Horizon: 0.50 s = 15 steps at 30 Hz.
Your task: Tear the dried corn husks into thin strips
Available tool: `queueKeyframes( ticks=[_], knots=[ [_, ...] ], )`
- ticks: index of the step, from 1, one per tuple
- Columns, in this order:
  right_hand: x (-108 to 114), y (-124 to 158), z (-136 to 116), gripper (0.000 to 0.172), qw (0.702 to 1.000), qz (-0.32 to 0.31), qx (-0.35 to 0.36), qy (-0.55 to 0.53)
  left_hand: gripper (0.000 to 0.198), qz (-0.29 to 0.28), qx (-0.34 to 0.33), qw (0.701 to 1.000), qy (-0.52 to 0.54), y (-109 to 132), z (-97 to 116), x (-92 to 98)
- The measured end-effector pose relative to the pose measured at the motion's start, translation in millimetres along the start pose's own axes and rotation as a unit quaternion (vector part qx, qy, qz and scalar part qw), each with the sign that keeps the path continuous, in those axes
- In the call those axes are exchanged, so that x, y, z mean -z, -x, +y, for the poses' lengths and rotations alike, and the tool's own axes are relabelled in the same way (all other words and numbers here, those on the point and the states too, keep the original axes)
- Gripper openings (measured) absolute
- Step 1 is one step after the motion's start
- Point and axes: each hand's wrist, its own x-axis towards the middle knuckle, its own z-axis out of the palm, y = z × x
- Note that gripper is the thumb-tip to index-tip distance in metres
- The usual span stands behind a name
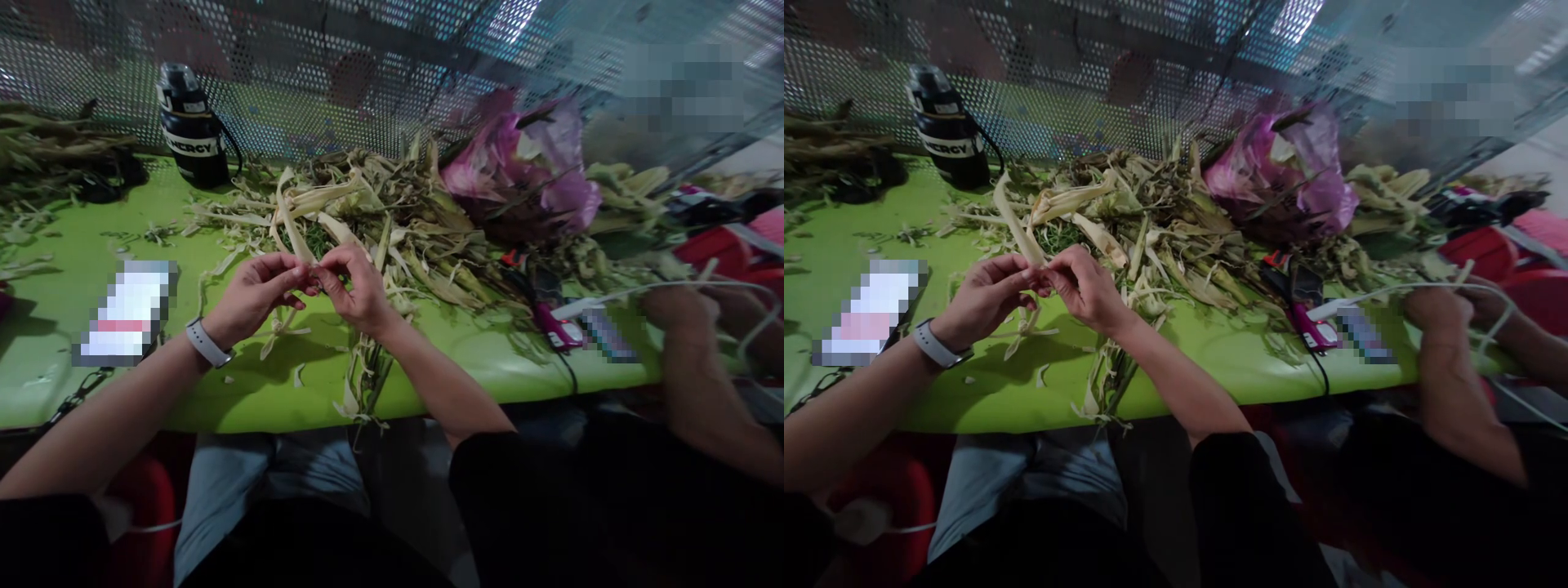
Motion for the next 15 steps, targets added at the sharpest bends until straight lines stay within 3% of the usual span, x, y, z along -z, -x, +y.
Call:
queueKeyframes(
  ticks=[5,15],
  knots=[
    [-1.1,-0.5,1.2,0.011,0.999,0.023,0.018,-0.014,0.031,0.0,-0.029,0.999,-0.023,-0.1,-3.1,2.3],
    [-9.8,2.6,8.6,0.019,0.998,0.036,-0.014,-0.053,0.027,0.006,-0.056,0.997,-0.047,-3.9,-8.8,8.2]
  ],
)
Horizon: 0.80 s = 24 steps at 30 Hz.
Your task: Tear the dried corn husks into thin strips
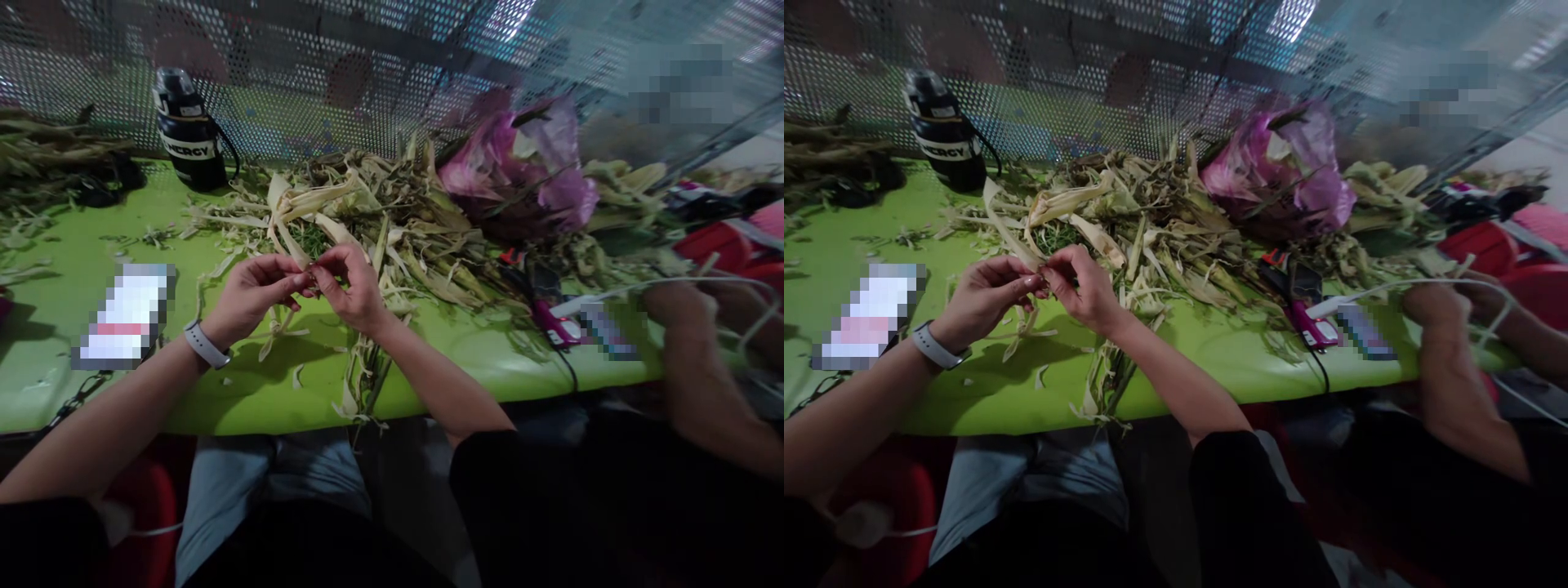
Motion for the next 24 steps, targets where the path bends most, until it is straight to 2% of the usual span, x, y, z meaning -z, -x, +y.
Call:
queueKeyframes(
  ticks=[3,9,14,18,24],
  knots=[
    [-2.2,1.4,0.5,0.023,1.0,0.006,-0.004,-0.019,0.026,-0.005,-0.004,1.0,-0.012,0.4,-0.1,0.4],
    [2.5,0.5,-2.0,0.021,0.999,-0.035,-0.001,-0.021,0.031,-0.017,-0.005,0.999,-0.037,1.0,-0.1,0.0],
    [2.4,3.0,0.9,0.025,0.999,-0.04,-0.021,0.027,0.032,-0.024,0.013,0.996,-0.084,1.8,5.0,-4.0],
    [1.4,5.6,2.2,0.029,0.998,-0.039,-0.021,0.049,0.032,-0.004,0.019,0.995,-0.102,2.6,6.5,-7.0],
    [1.6,5.3,0.3,0.031,0.997,-0.044,-0.054,0.014,0.035,0.031,0.03,0.997,-0.063,2.2,3.7,-6.8]
  ],
)
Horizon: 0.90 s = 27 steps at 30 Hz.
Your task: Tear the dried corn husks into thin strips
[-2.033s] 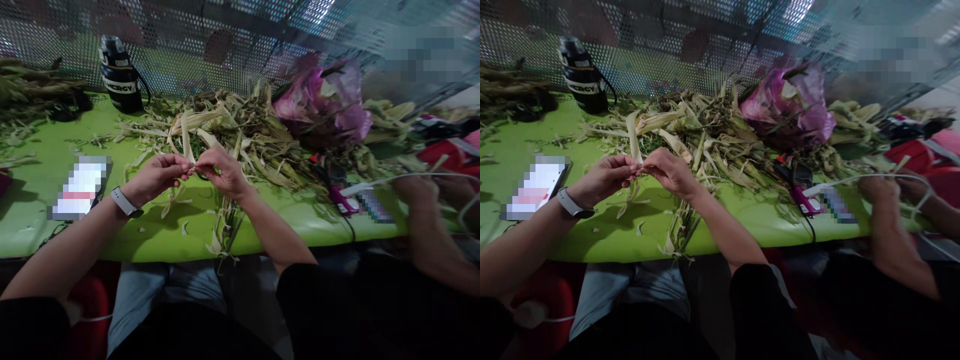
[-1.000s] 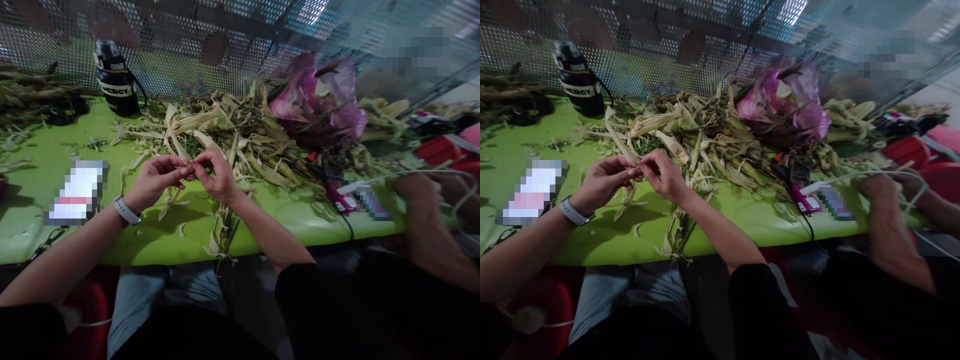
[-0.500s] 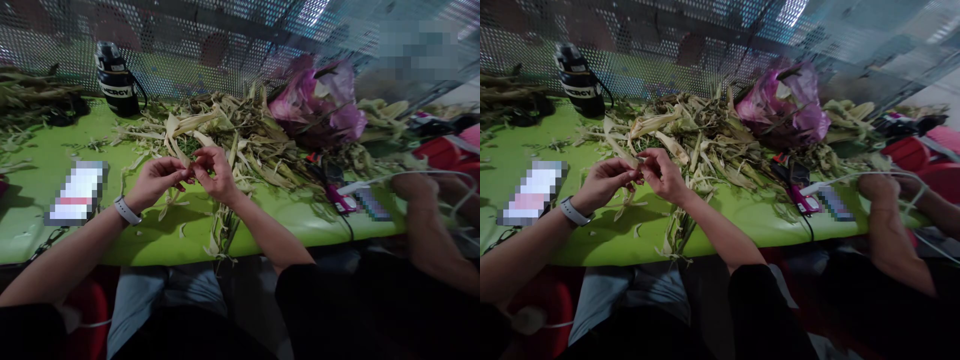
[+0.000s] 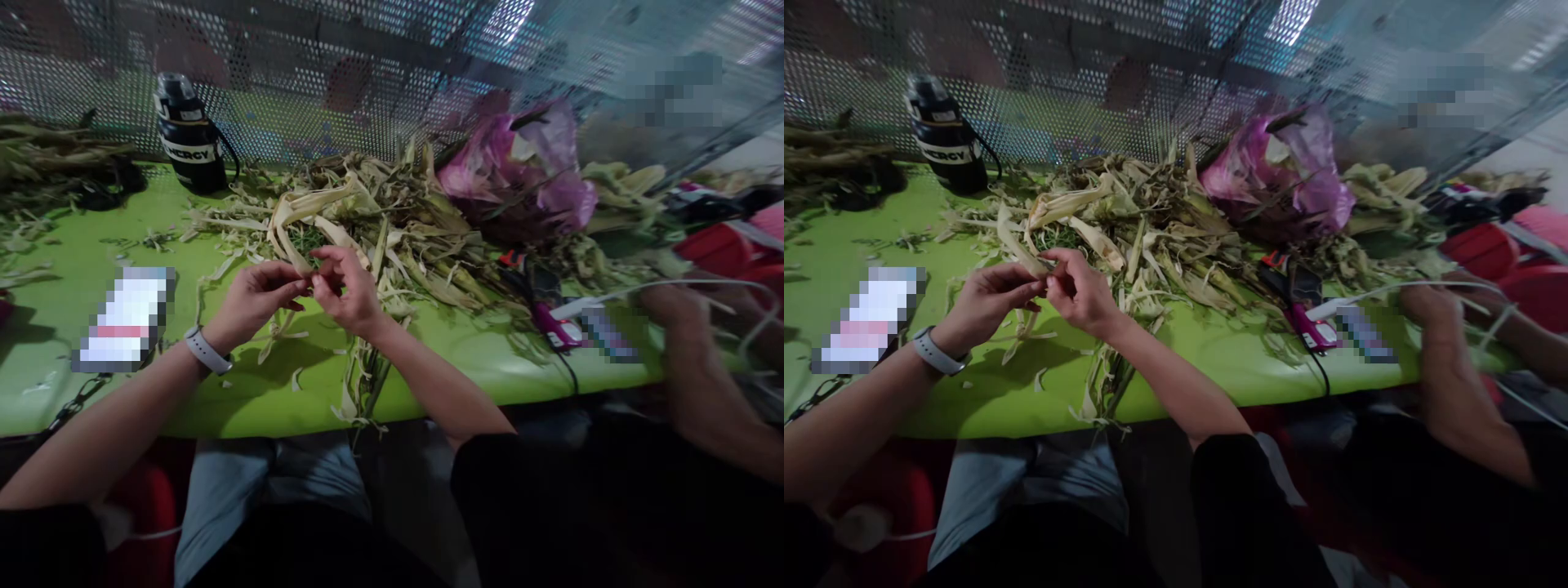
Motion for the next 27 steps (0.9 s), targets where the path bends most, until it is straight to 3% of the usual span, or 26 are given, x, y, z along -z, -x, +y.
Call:
queueKeyframes(
  ticks=[8,13,19,23,27],
  knots=[
    [1,-6,-8,0.026,0.991,-0.011,-0.064,-0.113,0.031,-0.003,0.071,0.991,0.112,-1,6,0.5],
    [1,-5,-4,0.025,0.992,-0.016,-0.059,-0.109,0.023,-0.004,0.114,0.982,0.15,-1,8,2.5],
    [7,-8,4,0.024,0.999,0.009,0.011,-0.044,0.01,0.004,0.145,0.973,0.182,-3,11,5.5],
    [19,-16,3,0.012,0.994,-0.011,0.108,0.01,0.009,-0.004,0.157,0.967,0.201,-4,13,7.9],
    [25,-20,3,0.005,0.987,-0.015,0.157,0.032,0.011,-0.028,0.167,0.966,0.196,-4,14,8.9]
  ],
)
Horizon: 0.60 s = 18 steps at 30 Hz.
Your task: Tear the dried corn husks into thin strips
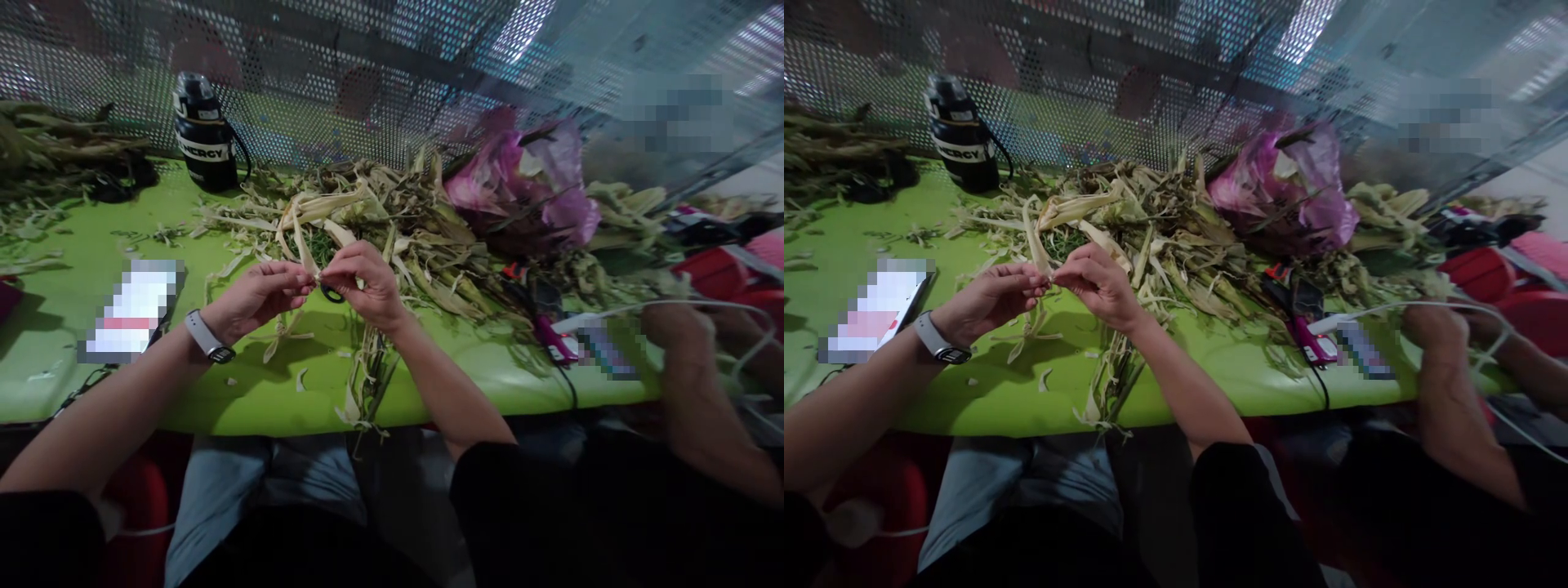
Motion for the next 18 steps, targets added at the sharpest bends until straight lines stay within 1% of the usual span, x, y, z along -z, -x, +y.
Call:
queueKeyframes(
  ticks=[2,7,11,15,18],
  knots=[
    [-0.6,0.7,1.5,0.006,1.0,0.001,0.012,0.004,0.012,-0.006,0.009,1.0,0.0,-0.2,0.3,0.3],
    [-3.8,5.6,4.3,0.008,0.999,-0.003,0.011,0.036,0.014,-0.009,0.031,0.999,0.009,-0.4,0.5,1.4],
    [-4.8,7.0,1.9,0.009,0.998,0.01,0.017,0.059,0.015,-0.007,0.035,0.999,0.02,-0.4,0.0,1.0],
    [-4.7,6.3,-0.6,0.007,0.996,0.024,0.042,0.068,0.016,-0.002,0.037,0.999,0.027,-1.4,-0.7,0.5],
    [-4.1,6.7,0.1,0.007,0.997,0.017,0.04,0.066,0.014,-0.009,0.042,0.999,0.029,-2.6,-1.5,1.8]
  ],
)
